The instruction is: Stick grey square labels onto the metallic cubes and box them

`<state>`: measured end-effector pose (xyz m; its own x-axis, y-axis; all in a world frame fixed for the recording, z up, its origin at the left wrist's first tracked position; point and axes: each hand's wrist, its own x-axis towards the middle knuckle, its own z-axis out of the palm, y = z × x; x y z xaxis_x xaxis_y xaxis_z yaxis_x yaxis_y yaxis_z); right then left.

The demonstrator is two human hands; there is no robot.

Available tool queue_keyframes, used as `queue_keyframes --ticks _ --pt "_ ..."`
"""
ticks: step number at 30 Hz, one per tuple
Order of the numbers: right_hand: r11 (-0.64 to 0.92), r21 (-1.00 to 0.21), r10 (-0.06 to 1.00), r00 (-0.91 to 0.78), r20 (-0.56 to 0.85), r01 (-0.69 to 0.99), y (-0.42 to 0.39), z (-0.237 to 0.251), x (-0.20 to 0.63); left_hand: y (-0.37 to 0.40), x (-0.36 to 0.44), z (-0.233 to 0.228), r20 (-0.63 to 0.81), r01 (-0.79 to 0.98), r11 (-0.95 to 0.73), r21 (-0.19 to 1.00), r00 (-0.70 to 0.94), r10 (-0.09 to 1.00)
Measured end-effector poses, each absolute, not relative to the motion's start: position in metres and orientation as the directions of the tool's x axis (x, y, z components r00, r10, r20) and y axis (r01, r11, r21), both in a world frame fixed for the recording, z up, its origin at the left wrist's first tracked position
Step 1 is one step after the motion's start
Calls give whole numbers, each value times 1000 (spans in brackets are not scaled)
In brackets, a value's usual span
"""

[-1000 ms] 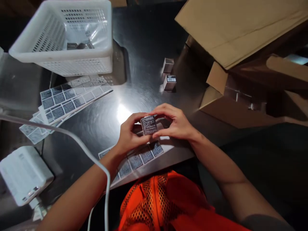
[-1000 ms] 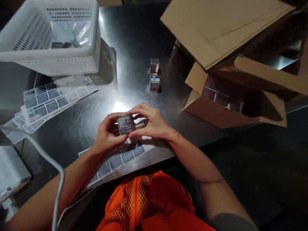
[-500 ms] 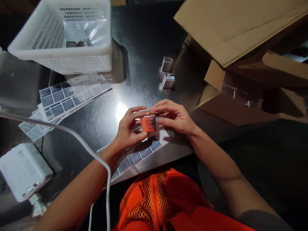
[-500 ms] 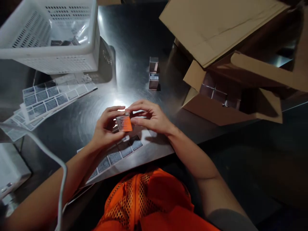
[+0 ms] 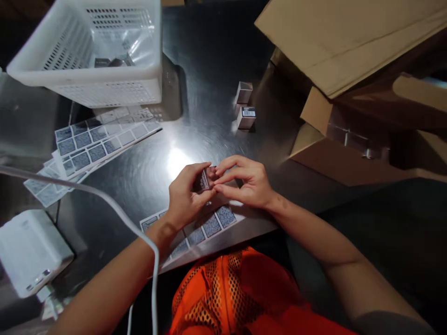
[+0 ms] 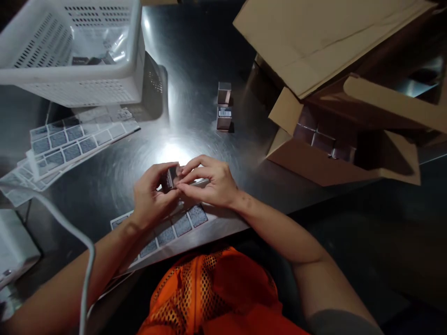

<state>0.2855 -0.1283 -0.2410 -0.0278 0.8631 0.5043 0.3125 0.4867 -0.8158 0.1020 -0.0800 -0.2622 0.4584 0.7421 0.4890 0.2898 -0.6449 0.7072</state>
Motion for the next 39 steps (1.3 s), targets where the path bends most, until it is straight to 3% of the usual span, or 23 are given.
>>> queue_keyframes --ticks 6,21,24,27,29,31,34,37,39 --pt "294 -938 954 9 301 185 -130 -239 288 -79 102 -262 565 214 -725 655 499 657" --pt "136 -987 991 -1 137 -82 -126 -252 279 -80 101 -260 620 249 -791 559 508 598" --pt "82 -986 996 -7 84 -147 -122 -253 279 -77 98 -257 575 296 -788 540 553 602" --pt "71 -983 997 14 70 -172 -117 -254 287 -72 92 -250 440 241 -753 613 687 578" --pt "96 -988 995 42 91 -122 -117 -250 296 -67 87 -246 366 166 -707 687 762 534" --pt "166 -985 984 60 168 35 -122 -243 305 -61 82 -242 349 150 -683 715 771 533" --pt "297 -867 955 -136 264 400 -137 -233 312 -54 75 -236 382 240 -618 749 605 698" --pt "384 -692 897 -424 123 611 -153 -237 310 -48 72 -232 363 240 -455 858 344 866" --pt "400 -624 888 -453 82 671 -157 -246 306 -47 71 -230 284 146 -334 931 284 916"
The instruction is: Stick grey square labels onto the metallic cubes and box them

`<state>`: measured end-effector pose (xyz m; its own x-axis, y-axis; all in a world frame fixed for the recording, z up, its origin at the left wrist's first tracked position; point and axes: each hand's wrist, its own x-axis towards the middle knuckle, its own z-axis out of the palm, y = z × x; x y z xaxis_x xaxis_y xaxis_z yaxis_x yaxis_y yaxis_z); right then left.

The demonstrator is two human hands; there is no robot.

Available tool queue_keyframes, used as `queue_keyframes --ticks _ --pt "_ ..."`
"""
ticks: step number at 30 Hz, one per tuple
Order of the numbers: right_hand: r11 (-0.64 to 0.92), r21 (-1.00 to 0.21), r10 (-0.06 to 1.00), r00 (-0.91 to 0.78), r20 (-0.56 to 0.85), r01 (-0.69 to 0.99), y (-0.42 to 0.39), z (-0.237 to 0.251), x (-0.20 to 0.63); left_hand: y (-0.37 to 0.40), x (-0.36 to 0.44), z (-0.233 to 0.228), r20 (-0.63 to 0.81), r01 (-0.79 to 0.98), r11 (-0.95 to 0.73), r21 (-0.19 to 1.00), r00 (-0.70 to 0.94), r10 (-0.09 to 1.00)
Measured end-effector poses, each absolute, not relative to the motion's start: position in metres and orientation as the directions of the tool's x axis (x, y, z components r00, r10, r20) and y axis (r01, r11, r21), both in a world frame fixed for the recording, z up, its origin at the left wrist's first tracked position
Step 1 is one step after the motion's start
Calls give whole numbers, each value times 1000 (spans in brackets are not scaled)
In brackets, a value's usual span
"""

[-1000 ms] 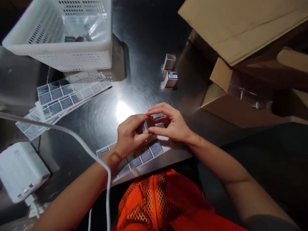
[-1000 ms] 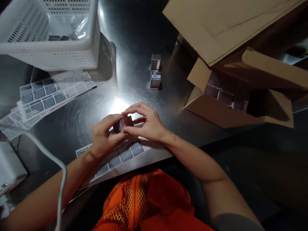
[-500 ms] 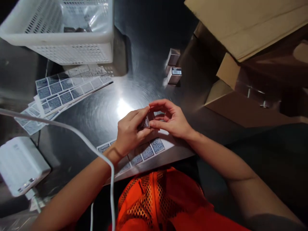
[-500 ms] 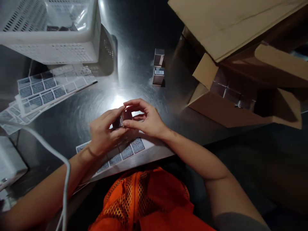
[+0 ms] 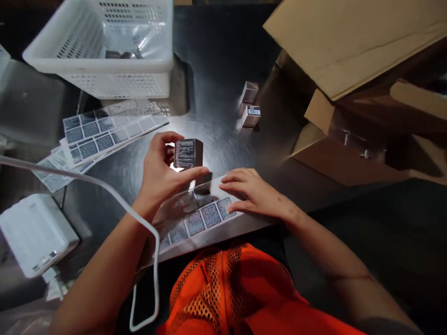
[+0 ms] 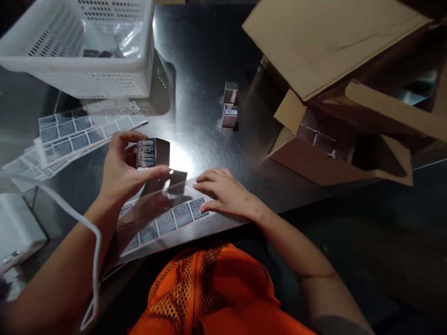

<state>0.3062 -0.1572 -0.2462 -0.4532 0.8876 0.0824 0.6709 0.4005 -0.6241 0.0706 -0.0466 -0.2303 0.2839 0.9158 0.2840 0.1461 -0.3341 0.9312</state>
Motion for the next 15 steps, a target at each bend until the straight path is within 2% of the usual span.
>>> queue_keyframes --ticks 3,5,8,11,15 --pt "407 -595 899 -420 126 693 -147 -256 304 -49 73 -232 133 -3 -141 990 349 928" --pt "391 -622 911 -384 154 678 -132 -253 305 -52 76 -234 100 -64 -82 995 388 916" --pt "339 -676 933 -327 151 654 -108 -238 307 -55 79 -234 114 -111 -73 991 426 898" --pt "266 -705 953 -291 88 658 -96 -225 307 -56 80 -229 115 -99 -80 992 437 892" --pt "174 -722 973 -228 23 669 -99 -227 307 -59 83 -232 49 -50 -31 998 415 909"
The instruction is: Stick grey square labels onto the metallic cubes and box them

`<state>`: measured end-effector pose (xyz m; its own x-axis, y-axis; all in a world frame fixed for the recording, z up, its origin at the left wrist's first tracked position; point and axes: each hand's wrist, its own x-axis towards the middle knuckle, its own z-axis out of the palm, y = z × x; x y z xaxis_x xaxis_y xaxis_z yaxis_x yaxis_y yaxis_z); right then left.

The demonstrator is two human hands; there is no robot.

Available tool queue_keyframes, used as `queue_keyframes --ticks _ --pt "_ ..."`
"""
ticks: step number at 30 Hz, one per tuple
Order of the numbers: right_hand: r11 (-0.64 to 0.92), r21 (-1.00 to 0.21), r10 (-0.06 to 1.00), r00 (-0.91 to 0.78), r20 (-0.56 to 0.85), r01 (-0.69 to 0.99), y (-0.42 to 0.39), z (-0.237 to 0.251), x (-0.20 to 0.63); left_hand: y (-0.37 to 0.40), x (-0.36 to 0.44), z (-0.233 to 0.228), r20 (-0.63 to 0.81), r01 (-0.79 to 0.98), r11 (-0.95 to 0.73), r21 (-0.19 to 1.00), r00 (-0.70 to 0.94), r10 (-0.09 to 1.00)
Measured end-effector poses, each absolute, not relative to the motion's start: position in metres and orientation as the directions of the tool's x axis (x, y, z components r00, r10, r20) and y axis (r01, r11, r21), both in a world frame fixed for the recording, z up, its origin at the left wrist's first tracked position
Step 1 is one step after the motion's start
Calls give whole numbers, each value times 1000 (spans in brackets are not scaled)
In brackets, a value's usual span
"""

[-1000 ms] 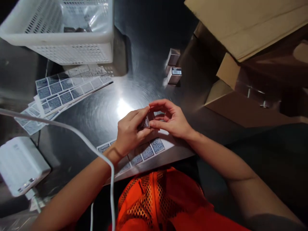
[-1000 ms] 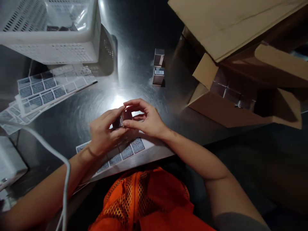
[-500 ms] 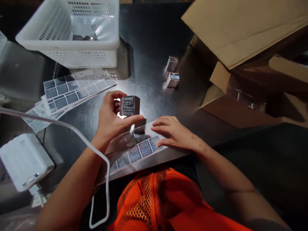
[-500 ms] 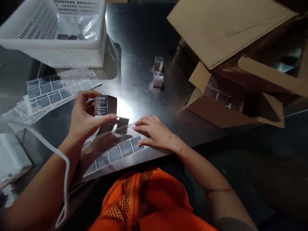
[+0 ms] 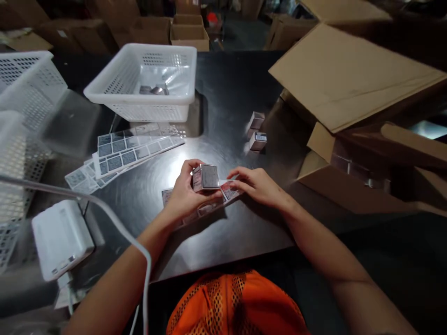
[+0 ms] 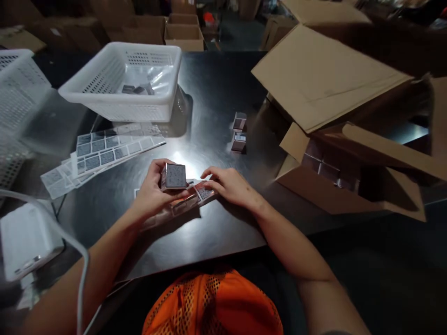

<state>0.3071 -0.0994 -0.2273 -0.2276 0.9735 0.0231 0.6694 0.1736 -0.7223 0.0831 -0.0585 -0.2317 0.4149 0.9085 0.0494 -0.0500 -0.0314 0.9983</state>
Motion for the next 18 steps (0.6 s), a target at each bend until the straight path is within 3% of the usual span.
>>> queue_keyframes --ticks 3,6,13,18 --pt "257 -686 963 -239 124 681 -104 -240 310 -64 91 -245 -96 -69 136 988 408 908" --pt "426 -553 904 -321 281 716 -104 -254 314 -67 98 -260 -183 -71 233 970 420 889" --pt "439 -426 897 -359 257 792 -103 -256 323 -65 99 -269 -120 -56 155 986 402 908" --pt "543 -326 809 -379 449 774 -102 -251 324 -66 100 -267 -106 -122 170 978 416 903"
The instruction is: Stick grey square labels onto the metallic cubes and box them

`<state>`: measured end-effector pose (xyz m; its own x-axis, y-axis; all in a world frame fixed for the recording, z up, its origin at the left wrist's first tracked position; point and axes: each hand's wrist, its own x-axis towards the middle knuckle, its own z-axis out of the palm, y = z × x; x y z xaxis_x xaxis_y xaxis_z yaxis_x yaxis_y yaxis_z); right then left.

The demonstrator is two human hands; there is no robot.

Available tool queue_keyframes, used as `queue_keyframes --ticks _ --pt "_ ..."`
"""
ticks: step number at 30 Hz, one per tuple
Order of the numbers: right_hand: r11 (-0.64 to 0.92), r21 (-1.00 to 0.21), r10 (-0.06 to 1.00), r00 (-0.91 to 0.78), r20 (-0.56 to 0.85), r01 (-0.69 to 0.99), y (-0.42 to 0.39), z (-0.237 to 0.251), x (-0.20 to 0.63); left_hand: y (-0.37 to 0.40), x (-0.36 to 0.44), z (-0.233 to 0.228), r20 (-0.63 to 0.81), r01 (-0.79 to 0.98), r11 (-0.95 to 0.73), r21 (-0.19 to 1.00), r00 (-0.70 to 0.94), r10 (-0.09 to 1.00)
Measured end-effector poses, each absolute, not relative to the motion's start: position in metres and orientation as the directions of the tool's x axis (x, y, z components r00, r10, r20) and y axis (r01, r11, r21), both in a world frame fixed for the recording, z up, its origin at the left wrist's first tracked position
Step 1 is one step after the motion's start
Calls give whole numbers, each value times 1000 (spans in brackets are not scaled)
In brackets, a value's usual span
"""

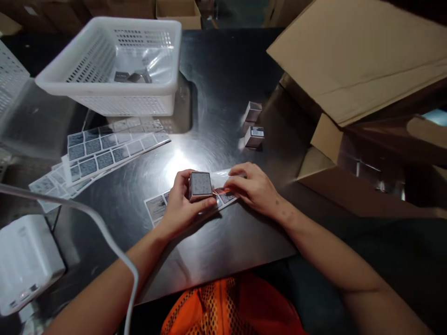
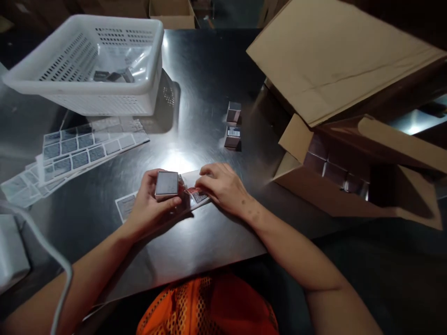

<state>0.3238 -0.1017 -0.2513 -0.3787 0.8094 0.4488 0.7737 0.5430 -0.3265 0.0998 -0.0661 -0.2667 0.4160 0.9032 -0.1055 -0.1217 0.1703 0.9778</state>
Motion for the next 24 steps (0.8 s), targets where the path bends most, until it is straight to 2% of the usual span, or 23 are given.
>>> queue_keyframes --ticks 3,5,6,9,12,15,17,20,24 --pt "624 -310 748 -435 501 717 -100 -250 327 -66 101 -267 -90 -101 145 984 417 904" --pt "665 -391 730 -445 519 636 -100 -247 330 -65 101 -267 -71 -98 122 988 414 908" --pt "665 -474 738 -412 534 577 -100 -244 332 -64 102 -268 -54 -107 106 989 411 910" --pt "556 -779 830 -141 539 291 -103 -236 335 -63 102 -270 40 -105 1 994 392 919" --pt "294 -956 951 109 290 -24 -106 -233 330 -63 102 -274 170 -11 -178 984 369 914" --pt "19 -987 995 99 3 -159 -108 -234 319 -64 103 -278 243 55 -286 957 388 889" --pt "-101 -980 994 13 -104 -173 -110 -235 311 -66 104 -279 276 84 -335 938 400 874" --pt "-184 -964 982 -79 -172 -190 -112 -237 304 -69 106 -278 338 113 -409 905 393 855" --pt "-189 -960 982 -28 -187 -209 -114 -236 299 -72 108 -276 357 164 -446 880 394 847"
